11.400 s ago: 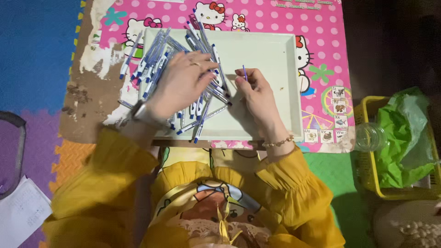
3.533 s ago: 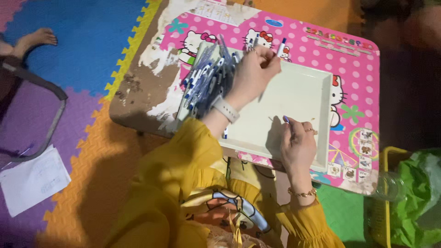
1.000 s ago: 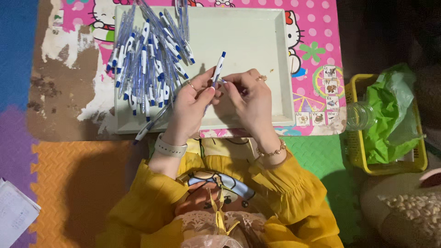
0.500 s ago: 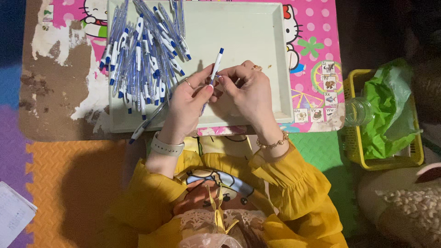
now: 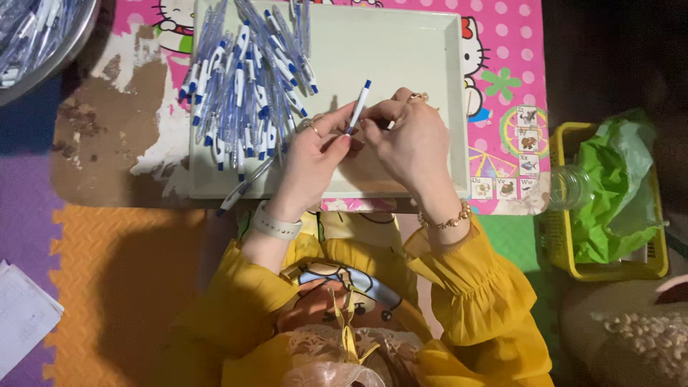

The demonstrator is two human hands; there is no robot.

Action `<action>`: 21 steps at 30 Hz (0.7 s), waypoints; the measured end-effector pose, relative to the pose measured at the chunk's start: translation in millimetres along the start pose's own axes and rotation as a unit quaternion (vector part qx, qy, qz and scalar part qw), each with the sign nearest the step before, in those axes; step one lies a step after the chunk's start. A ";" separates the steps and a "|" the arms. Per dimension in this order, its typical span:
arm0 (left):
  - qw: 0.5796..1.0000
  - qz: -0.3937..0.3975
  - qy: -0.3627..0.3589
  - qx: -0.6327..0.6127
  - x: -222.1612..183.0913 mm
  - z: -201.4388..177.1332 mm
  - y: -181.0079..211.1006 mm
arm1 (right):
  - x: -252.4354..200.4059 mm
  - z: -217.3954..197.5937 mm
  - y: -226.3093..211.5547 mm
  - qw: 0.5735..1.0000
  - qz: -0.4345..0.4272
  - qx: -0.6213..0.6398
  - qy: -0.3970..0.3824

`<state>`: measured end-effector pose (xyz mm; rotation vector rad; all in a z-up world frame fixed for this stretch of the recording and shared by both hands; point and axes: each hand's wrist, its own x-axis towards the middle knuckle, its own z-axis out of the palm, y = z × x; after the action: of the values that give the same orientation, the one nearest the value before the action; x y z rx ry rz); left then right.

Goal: The person assembles ballpoint pens by hand, inserting ink refills into pen barrels and fitting small blue components onto the ends on a tray.

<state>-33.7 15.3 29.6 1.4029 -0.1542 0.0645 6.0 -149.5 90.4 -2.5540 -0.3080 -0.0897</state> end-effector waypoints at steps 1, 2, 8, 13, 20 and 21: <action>1.000 0.000 0.003 0.001 -0.7 0.8 2.3 | -0.8 0.6 -1.8 1.000 -0.003 0.001 -0.001; 1.000 0.004 0.001 0.008 -1.3 1.5 4.6 | -1.6 1.1 -3.7 1.000 0.005 -0.019 0.003; 0.999 0.014 0.016 0.046 -0.2 0.2 -1.6 | -10.0 21.0 -13.0 0.992 0.037 -0.107 0.055; 0.994 0.007 0.023 0.107 -2.1 -0.7 3.3 | -21.5 40.6 -11.7 0.983 0.002 -0.120 0.138; 0.997 -0.037 0.011 0.062 2.4 0.2 -13.1 | -22.2 60.8 23.5 0.974 -0.054 -0.035 0.217; 0.998 -0.059 0.001 -0.005 1.9 -1.3 -14.9 | -23.0 56.8 24.9 0.981 -0.050 0.089 0.166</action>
<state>-29.7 14.0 15.1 1.4001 -0.0694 -0.0324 -10.5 -143.7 26.6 -2.2962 -0.2996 -0.4989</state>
